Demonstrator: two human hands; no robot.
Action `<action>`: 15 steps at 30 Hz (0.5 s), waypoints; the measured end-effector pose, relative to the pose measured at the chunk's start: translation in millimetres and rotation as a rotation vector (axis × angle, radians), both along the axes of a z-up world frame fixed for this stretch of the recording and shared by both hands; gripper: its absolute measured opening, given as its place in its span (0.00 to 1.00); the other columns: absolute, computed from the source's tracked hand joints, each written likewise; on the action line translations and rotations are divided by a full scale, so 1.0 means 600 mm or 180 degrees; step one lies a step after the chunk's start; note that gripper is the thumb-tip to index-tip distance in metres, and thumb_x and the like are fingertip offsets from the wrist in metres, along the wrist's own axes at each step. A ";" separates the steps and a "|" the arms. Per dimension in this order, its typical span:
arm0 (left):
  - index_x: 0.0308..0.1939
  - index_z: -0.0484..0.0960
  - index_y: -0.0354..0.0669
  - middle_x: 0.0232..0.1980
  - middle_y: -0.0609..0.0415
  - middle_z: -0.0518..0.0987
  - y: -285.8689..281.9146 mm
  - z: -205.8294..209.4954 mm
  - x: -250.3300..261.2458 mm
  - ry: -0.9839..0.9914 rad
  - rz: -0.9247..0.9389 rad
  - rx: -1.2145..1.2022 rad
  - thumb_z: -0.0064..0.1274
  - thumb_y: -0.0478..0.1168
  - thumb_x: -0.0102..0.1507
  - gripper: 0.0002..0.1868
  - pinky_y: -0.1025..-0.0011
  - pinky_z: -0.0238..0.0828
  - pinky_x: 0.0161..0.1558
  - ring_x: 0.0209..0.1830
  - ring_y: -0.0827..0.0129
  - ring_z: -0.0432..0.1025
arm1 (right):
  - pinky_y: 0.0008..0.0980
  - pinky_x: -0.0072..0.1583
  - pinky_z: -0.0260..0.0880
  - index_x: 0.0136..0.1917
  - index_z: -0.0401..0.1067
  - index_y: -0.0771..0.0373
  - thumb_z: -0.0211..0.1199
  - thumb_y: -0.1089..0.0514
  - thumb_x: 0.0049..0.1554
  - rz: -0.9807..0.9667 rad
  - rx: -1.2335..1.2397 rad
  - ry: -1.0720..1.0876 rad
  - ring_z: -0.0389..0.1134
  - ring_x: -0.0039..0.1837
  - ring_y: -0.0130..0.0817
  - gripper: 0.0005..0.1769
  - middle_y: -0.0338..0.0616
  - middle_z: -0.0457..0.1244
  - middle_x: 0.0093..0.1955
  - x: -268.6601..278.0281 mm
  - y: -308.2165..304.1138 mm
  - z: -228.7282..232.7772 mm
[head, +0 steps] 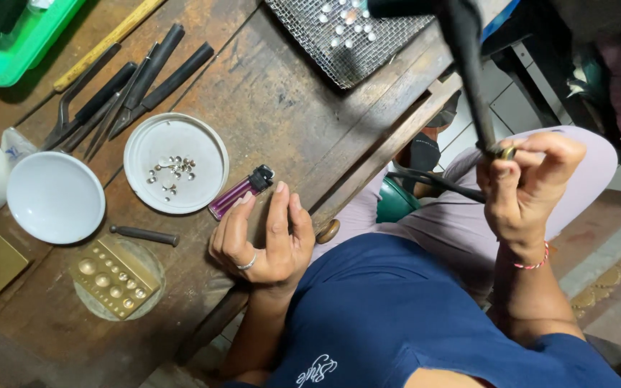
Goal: Soldering small jewelry components on a mesh screen using a blowtorch
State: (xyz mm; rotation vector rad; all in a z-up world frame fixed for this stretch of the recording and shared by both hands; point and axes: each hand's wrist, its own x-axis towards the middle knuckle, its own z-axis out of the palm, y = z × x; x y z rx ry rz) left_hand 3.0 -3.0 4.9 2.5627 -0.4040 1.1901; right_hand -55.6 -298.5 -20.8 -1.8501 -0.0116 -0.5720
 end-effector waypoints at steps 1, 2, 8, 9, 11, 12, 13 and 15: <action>0.47 0.89 0.48 0.51 0.48 0.72 -0.001 0.001 0.000 -0.0009 -0.0018 -0.0005 0.55 0.46 0.70 0.11 0.59 0.74 0.45 0.44 0.56 0.71 | 0.30 0.34 0.55 0.63 0.45 0.57 0.46 0.57 0.73 -0.0018 -0.0005 -0.0009 0.49 0.29 0.31 0.12 0.57 0.51 0.53 0.018 0.005 0.017; 0.47 0.89 0.48 0.51 0.48 0.72 -0.002 0.001 0.000 0.0000 0.0023 0.0012 0.55 0.47 0.70 0.11 0.59 0.74 0.46 0.44 0.56 0.72 | 0.29 0.33 0.52 0.61 0.44 0.56 0.45 0.54 0.74 -0.0061 -0.0002 0.0016 0.47 0.27 0.30 0.12 0.49 0.47 0.42 0.036 0.010 0.034; 0.46 0.89 0.49 0.50 0.48 0.73 -0.001 0.001 -0.001 0.0025 0.0085 0.0053 0.55 0.47 0.70 0.10 0.59 0.74 0.46 0.43 0.56 0.72 | 0.29 0.33 0.54 0.61 0.47 0.60 0.47 0.53 0.75 -0.0280 -0.0274 0.0228 0.53 0.30 0.33 0.13 0.49 0.47 0.47 0.056 0.007 0.036; 0.46 0.89 0.49 0.50 0.48 0.73 -0.001 0.001 -0.002 0.0028 0.0090 0.0078 0.55 0.47 0.70 0.10 0.59 0.74 0.45 0.43 0.57 0.72 | 0.30 0.34 0.54 0.61 0.48 0.62 0.48 0.54 0.75 -0.0297 -0.0410 0.0286 0.54 0.30 0.33 0.13 0.48 0.48 0.44 0.052 0.007 0.035; 0.46 0.89 0.50 0.50 0.48 0.73 0.000 0.000 -0.003 0.0049 0.0080 0.0080 0.55 0.47 0.70 0.10 0.59 0.73 0.45 0.43 0.56 0.72 | 0.30 0.35 0.54 0.61 0.47 0.61 0.47 0.54 0.75 -0.0314 -0.0343 0.0293 0.53 0.30 0.33 0.13 0.48 0.48 0.43 0.048 0.005 0.032; 0.47 0.89 0.50 0.51 0.49 0.73 0.000 -0.001 -0.003 0.0057 0.0078 0.0072 0.55 0.47 0.70 0.10 0.59 0.73 0.46 0.44 0.56 0.72 | 0.30 0.35 0.55 0.61 0.47 0.61 0.47 0.54 0.75 -0.0325 -0.0285 0.0286 0.52 0.30 0.32 0.12 0.48 0.48 0.42 0.047 0.003 0.032; 0.47 0.89 0.50 0.51 0.49 0.73 0.000 -0.001 -0.002 0.0061 0.0071 0.0073 0.55 0.47 0.70 0.10 0.59 0.73 0.46 0.44 0.56 0.72 | 0.30 0.35 0.55 0.61 0.47 0.61 0.47 0.54 0.75 -0.0331 -0.0285 0.0291 0.52 0.30 0.32 0.12 0.48 0.48 0.42 0.042 0.003 0.035; 0.46 0.89 0.50 0.50 0.48 0.73 0.001 -0.001 -0.002 0.0065 0.0057 0.0082 0.55 0.47 0.70 0.10 0.59 0.73 0.46 0.44 0.56 0.72 | 0.31 0.34 0.56 0.62 0.46 0.61 0.46 0.55 0.75 -0.0366 -0.0278 0.0220 0.51 0.29 0.34 0.12 0.52 0.45 0.55 0.032 0.003 0.041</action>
